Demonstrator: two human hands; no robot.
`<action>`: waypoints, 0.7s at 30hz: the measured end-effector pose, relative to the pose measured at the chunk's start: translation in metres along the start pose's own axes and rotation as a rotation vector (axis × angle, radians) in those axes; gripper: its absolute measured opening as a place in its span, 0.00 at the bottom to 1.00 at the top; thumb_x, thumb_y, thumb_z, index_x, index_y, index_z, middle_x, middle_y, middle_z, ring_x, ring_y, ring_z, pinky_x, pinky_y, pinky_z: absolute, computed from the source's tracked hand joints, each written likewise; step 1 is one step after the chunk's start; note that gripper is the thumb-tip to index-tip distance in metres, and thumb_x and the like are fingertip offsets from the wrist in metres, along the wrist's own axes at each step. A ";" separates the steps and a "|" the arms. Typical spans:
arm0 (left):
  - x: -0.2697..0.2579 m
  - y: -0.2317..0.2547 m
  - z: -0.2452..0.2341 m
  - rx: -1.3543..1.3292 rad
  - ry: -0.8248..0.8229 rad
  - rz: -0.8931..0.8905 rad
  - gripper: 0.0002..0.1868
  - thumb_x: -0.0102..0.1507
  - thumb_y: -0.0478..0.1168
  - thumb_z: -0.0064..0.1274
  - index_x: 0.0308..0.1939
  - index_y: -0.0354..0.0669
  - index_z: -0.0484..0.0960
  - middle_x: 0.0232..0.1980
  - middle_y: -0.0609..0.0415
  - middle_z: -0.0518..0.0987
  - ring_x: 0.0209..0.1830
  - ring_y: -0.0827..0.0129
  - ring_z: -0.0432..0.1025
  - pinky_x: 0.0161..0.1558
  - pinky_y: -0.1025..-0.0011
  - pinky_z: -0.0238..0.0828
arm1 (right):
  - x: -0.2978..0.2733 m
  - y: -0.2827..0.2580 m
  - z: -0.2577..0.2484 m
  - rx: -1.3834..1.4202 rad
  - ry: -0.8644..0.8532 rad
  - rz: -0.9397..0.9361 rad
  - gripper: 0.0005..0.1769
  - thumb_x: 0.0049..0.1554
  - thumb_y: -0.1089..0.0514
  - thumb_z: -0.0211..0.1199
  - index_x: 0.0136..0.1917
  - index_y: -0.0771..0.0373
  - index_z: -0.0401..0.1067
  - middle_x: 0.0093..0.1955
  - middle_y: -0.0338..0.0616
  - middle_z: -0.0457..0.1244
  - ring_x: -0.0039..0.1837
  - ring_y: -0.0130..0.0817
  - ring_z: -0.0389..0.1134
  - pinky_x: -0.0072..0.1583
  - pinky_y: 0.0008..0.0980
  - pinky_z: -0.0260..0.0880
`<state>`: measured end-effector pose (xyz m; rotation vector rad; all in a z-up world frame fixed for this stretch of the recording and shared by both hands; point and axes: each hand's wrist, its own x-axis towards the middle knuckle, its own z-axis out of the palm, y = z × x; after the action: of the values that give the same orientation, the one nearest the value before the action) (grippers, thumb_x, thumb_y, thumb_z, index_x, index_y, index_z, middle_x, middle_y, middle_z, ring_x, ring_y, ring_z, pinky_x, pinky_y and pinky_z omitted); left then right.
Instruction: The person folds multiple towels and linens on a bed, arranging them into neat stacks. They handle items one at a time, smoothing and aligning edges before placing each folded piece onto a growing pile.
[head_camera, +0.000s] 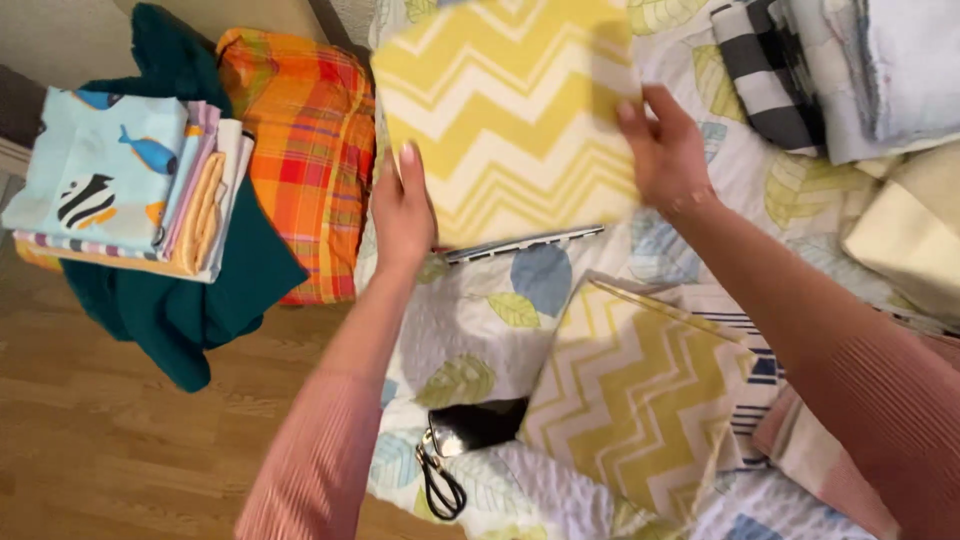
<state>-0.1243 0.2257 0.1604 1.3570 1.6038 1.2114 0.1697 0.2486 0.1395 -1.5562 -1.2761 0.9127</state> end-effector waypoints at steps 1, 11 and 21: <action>0.026 -0.018 0.007 -0.024 0.032 0.131 0.30 0.69 0.62 0.32 0.56 0.43 0.77 0.55 0.50 0.84 0.55 0.62 0.78 0.54 0.67 0.72 | 0.020 0.004 0.009 -0.045 0.007 -0.083 0.14 0.68 0.41 0.54 0.54 0.51 0.63 0.42 0.38 0.67 0.41 0.22 0.62 0.40 0.28 0.64; 0.062 -0.138 0.035 0.135 -0.079 -0.331 0.38 0.62 0.73 0.33 0.52 0.46 0.77 0.40 0.52 0.82 0.40 0.65 0.75 0.43 0.66 0.68 | 0.080 0.150 0.064 -0.370 -0.034 0.079 0.19 0.63 0.44 0.55 0.67 0.45 0.69 0.42 0.42 0.68 0.46 0.43 0.68 0.50 0.44 0.64; 0.057 -0.130 0.041 0.432 0.056 -0.197 0.25 0.69 0.57 0.46 0.63 0.47 0.70 0.59 0.41 0.76 0.59 0.38 0.74 0.60 0.42 0.71 | 0.077 0.130 0.063 -0.621 -0.002 0.058 0.23 0.63 0.45 0.61 0.69 0.47 0.63 0.52 0.52 0.68 0.53 0.62 0.72 0.56 0.61 0.71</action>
<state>-0.1394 0.2882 0.0271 1.3851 2.0690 0.8204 0.1676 0.3276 -0.0037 -2.0709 -1.6182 0.5715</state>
